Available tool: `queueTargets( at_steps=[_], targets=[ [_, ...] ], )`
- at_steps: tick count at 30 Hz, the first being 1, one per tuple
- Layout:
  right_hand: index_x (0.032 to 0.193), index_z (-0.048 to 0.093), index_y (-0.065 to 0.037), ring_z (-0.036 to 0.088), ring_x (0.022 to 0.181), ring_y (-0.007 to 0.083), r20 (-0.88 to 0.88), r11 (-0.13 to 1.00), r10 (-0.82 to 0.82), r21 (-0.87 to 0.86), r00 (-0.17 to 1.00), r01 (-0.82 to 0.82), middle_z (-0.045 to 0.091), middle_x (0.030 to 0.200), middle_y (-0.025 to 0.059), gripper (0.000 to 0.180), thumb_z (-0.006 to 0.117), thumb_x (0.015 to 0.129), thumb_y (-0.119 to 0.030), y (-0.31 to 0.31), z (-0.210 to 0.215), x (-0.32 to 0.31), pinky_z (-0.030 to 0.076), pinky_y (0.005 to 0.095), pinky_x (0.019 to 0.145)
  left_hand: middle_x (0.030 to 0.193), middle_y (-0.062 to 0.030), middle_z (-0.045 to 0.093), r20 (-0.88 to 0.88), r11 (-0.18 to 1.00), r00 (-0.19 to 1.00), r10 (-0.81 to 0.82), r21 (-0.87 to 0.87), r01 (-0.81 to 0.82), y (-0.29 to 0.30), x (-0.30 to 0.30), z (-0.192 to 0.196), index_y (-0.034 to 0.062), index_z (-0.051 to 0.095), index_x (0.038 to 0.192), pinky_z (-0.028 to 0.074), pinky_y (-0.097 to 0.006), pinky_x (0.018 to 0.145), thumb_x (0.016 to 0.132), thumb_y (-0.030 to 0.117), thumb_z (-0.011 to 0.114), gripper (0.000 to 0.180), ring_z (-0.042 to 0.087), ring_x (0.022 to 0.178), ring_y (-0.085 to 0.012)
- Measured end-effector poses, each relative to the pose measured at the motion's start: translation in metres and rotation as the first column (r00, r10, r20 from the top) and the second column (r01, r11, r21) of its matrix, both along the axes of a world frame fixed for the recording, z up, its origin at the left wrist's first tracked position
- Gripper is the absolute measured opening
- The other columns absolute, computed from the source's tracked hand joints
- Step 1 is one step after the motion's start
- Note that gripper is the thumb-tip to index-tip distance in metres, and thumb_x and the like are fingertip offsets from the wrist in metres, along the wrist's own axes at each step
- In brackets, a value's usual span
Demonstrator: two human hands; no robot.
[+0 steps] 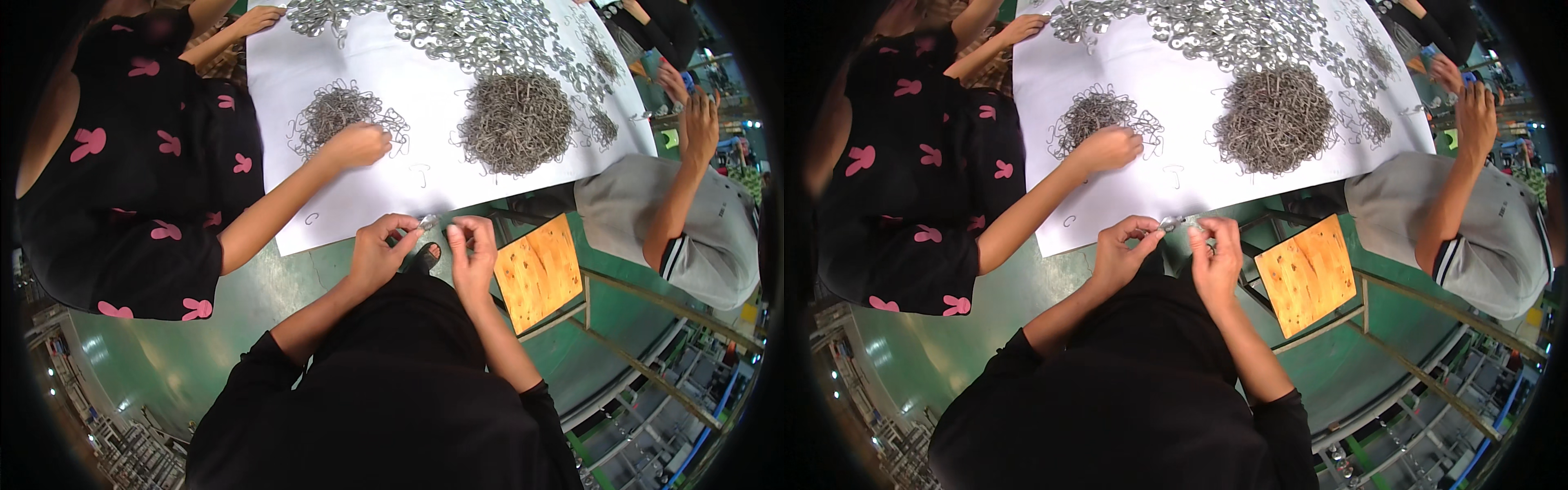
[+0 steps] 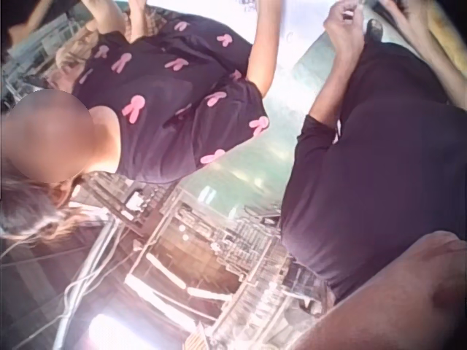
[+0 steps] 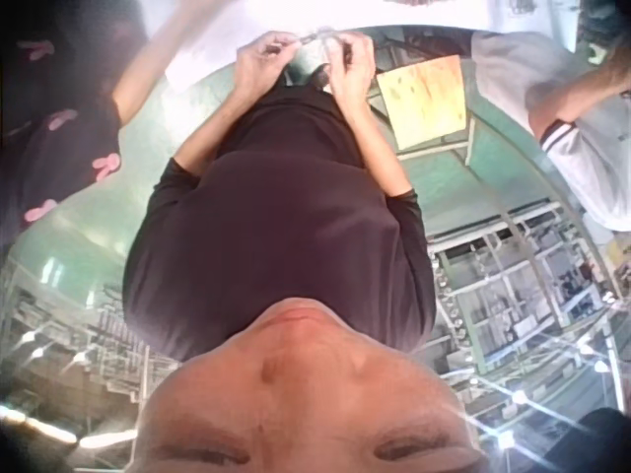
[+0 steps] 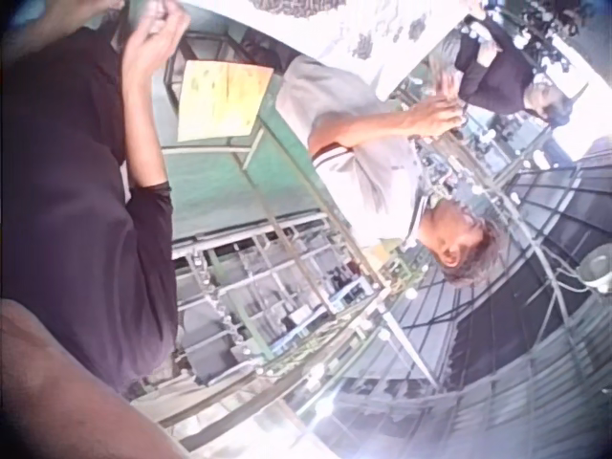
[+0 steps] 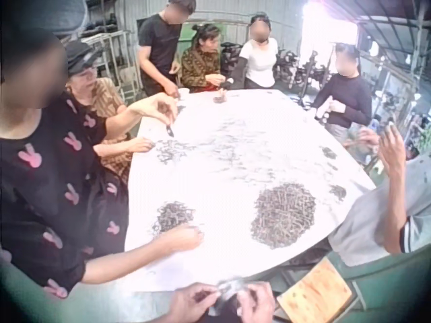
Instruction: The person picks small metal hooks and shiny discs from a table and threads them onto a chain by hand. The person then hangs the completed chain on a metal rack. Coworkers perform similar tasks at the same table.
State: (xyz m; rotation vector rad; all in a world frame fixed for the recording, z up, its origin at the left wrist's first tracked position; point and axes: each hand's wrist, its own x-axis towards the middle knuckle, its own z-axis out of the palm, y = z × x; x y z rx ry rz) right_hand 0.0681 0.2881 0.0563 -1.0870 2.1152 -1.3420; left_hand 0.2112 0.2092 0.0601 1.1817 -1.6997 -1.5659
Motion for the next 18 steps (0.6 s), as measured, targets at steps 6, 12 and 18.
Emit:
queueTargets(
  at_steps=[6,12,18],
  targets=[
    [0.086,0.061,-0.006,0.06,0.073,0.0292,-0.174,0.958,0.281,0.114,0.944,-0.264,0.059,0.083,0.0111,0.005,0.06,0.084,-0.011,-0.066,-0.025,-0.026,0.047,0.0382,0.064,0.083,-0.0039,0.065,-0.025,0.996,0.998,-0.053,-0.07,0.051,0.007,0.02,-0.009,0.0012,0.064,0.089,0.047,-0.024,0.067,0.079,0.005,0.07,0.012,0.056,0.068,-0.0096],
    [0.089,0.067,-0.007,0.063,0.083,0.0293,-0.296,0.878,0.291,0.461,0.91,-0.131,0.064,0.091,0.0122,0.013,0.065,0.081,-0.017,-0.166,-0.074,-0.034,0.05,0.0381,0.072,0.081,-0.006,0.066,-0.065,0.998,0.998,-0.005,-0.068,0.0,0.013,0.033,-0.006,0.0017,0.066,0.087,0.046,-0.025,0.06,0.078,0.004,0.07,0.01,0.058,0.064,-0.0127],
    [0.093,0.069,-0.008,0.064,0.093,0.0284,-0.31,0.697,0.296,0.717,0.904,0.018,0.065,0.099,0.0133,0.017,0.063,0.079,-0.016,-0.201,-0.08,-0.015,0.051,0.0381,0.078,0.084,-0.0045,0.064,-0.093,0.998,0.996,-0.001,-0.055,-0.005,0.023,0.039,-0.001,0.0003,0.064,0.088,0.049,-0.025,0.069,0.079,0.003,0.069,0.011,0.058,0.072,-0.0106]
  ],
)
